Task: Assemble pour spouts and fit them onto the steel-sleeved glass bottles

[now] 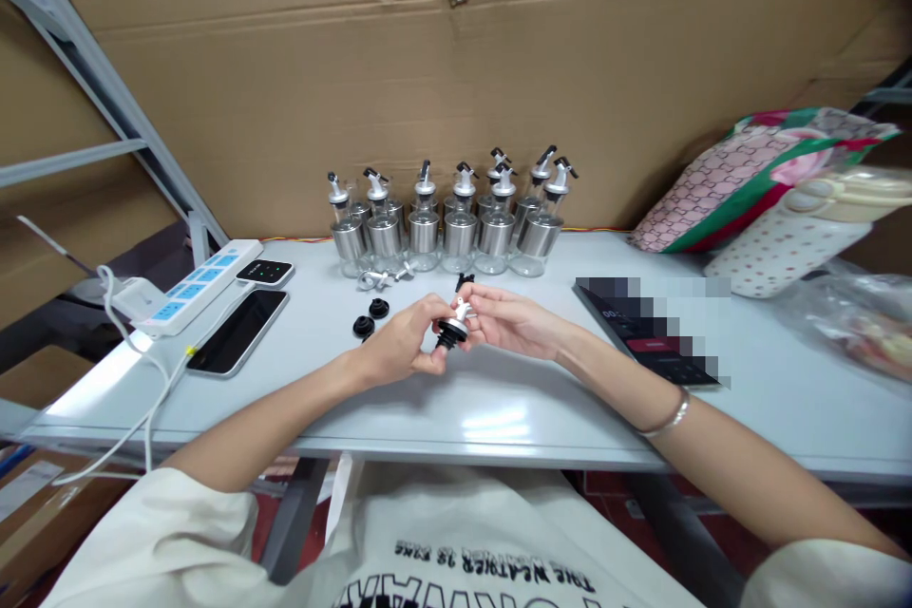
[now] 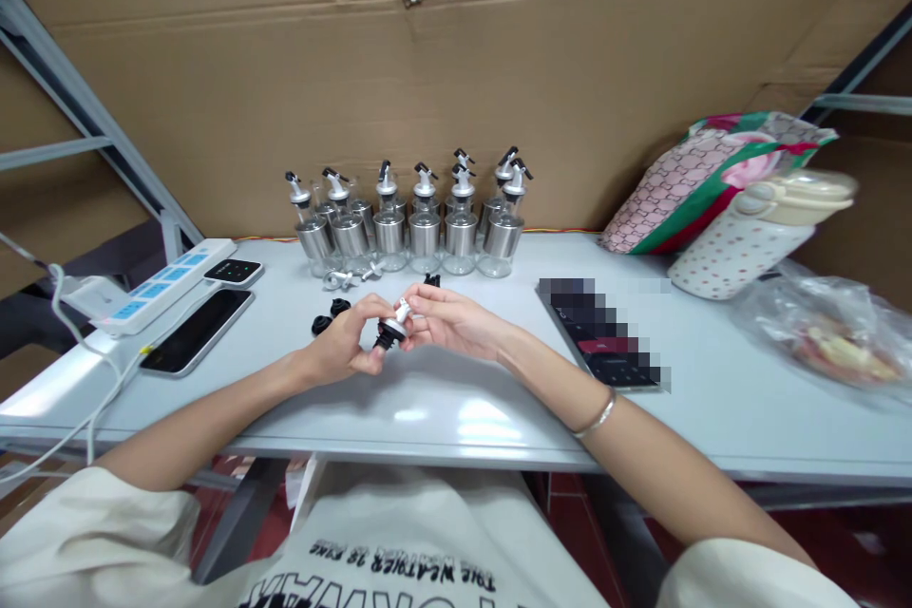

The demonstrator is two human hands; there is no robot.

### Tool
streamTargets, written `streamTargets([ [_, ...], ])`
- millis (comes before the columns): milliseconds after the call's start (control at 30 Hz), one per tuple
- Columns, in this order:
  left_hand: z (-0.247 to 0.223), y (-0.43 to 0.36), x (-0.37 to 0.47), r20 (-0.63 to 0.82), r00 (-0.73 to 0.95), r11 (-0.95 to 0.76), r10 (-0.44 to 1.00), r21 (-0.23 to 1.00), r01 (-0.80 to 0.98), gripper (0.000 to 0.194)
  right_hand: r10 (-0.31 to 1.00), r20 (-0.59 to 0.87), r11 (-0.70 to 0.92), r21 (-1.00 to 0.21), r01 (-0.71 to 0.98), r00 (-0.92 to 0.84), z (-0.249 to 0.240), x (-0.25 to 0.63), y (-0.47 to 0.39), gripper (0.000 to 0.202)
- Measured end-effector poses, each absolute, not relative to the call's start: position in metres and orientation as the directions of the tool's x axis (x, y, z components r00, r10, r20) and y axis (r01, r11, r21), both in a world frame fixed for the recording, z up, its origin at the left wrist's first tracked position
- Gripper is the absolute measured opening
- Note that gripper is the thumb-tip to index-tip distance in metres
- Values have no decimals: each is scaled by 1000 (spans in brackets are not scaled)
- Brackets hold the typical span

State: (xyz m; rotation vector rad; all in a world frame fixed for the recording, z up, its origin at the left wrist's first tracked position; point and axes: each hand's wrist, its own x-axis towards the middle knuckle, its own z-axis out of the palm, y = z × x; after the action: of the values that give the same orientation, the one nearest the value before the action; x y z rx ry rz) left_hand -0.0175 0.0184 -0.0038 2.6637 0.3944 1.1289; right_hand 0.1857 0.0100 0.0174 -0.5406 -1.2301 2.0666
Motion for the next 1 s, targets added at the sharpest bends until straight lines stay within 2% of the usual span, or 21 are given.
streamTargets([
  [67,-1,19,-18,645,670,-927,367,309,211,38,765,-15,-259,-922,-286,-644,16,185,12,28],
  [167,4,18,-19,609,650,-890,455,325,319,36,868,55,-36,-984,-174,-494,13,183,15,30],
  [267,6,17,-19,604,619,-865,502,340,369,37,890,131,113,-991,-67,-437,12,181,15,35],
  [367,5,16,-20,608,596,-851,524,346,395,39,884,96,129,-991,41,-458,13,180,13,38],
  [467,3,17,-20,607,545,-815,578,399,421,37,891,93,174,-974,146,-444,15,179,10,32],
  [800,4,16,-18,531,609,-804,589,462,376,30,877,215,280,-956,93,-429,12,176,6,24],
  [1000,5,14,-16,471,599,-756,647,497,426,30,880,261,350,-921,170,-397,10,178,8,26],
])
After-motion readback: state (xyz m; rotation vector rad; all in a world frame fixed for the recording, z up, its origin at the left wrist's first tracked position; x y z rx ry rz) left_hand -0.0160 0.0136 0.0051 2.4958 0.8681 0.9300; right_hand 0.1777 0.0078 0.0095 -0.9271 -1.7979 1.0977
